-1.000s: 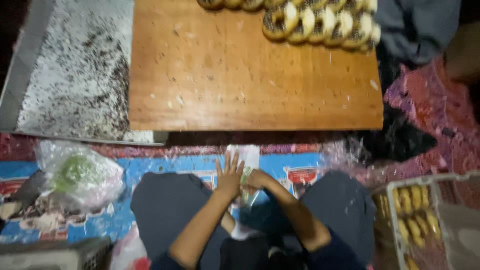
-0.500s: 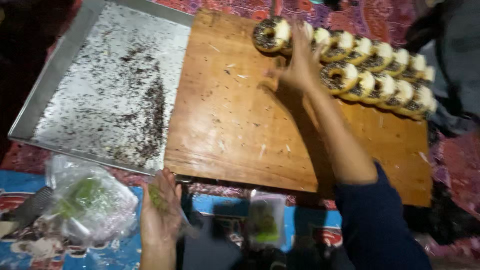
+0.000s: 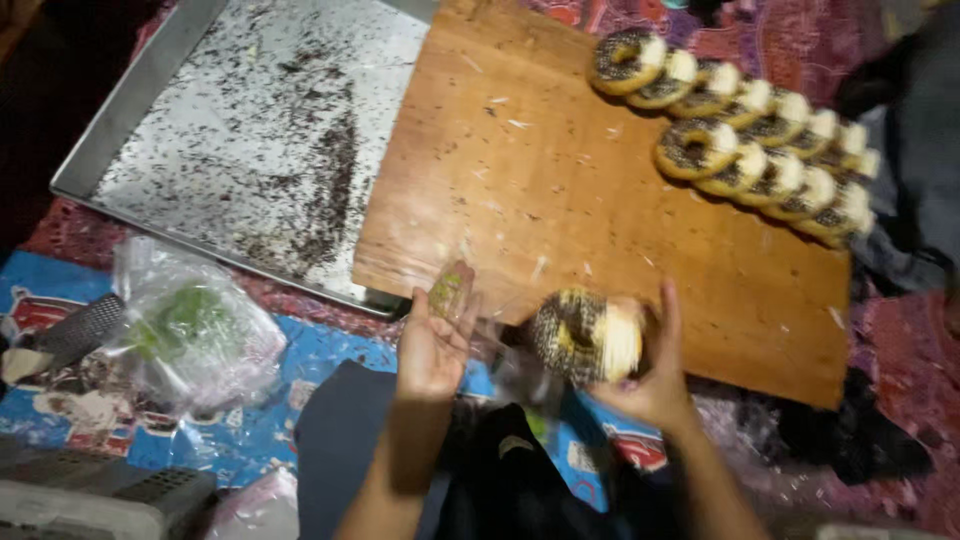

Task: The person picks doughnuts from a wooden board and places them into small plastic bags. They seal each bag and place it into a white plastic crate. The person repeats this process for multiple doughnuts.

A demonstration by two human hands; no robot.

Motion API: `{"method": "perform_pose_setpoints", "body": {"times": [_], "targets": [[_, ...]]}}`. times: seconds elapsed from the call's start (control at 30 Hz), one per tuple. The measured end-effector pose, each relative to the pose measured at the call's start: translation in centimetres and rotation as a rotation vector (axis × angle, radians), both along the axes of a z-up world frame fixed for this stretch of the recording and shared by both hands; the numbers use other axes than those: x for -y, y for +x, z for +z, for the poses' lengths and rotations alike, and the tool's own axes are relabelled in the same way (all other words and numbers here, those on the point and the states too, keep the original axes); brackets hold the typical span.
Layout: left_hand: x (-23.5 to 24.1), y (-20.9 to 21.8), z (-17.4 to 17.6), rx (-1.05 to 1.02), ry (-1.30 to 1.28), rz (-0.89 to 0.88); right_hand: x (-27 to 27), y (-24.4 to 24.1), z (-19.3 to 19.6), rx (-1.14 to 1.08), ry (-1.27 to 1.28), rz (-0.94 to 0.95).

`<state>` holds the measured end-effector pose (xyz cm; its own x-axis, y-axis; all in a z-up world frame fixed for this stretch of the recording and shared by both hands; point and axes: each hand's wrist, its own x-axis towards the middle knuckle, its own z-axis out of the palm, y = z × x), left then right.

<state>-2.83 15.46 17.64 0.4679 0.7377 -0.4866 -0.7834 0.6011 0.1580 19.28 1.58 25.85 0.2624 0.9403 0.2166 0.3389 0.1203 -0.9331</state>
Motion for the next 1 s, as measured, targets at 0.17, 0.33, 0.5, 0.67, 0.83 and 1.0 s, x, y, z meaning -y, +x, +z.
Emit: {"method": "perform_pose_setpoints", "body": {"times": [0.17, 0.33, 0.5, 0.67, 0.83, 1.0], "targets": [[7.9, 2.9, 4.7, -0.197, 0.090, -0.137, 10.6, -3.5, -2.9, -0.011, 0.256, -0.170], [12.8, 3.0, 9.8, -0.231, 0.149, -0.115, 12.2, -6.2, 2.7, 0.283, 0.324, -0.301], [17.2, 4.6, 12.8, -0.126, 0.245, -0.067, 13.6, -7.4, 6.7, 0.132, 0.227, -0.278], [21.0, 6.1, 11.7, -0.167, 0.199, -0.047, 16.0, -7.2, 8.2, 0.110, 0.153, -0.171], [22.0, 6.5, 8.9, 0.018, 0.061, -0.238, 18.5, -7.4, 7.8, -0.035, 0.132, -0.376], [22.2, 3.9, 8.2, -0.207, 0.423, -0.445, 18.9, -4.9, 8.4, 0.569, 0.219, -0.245]]}}
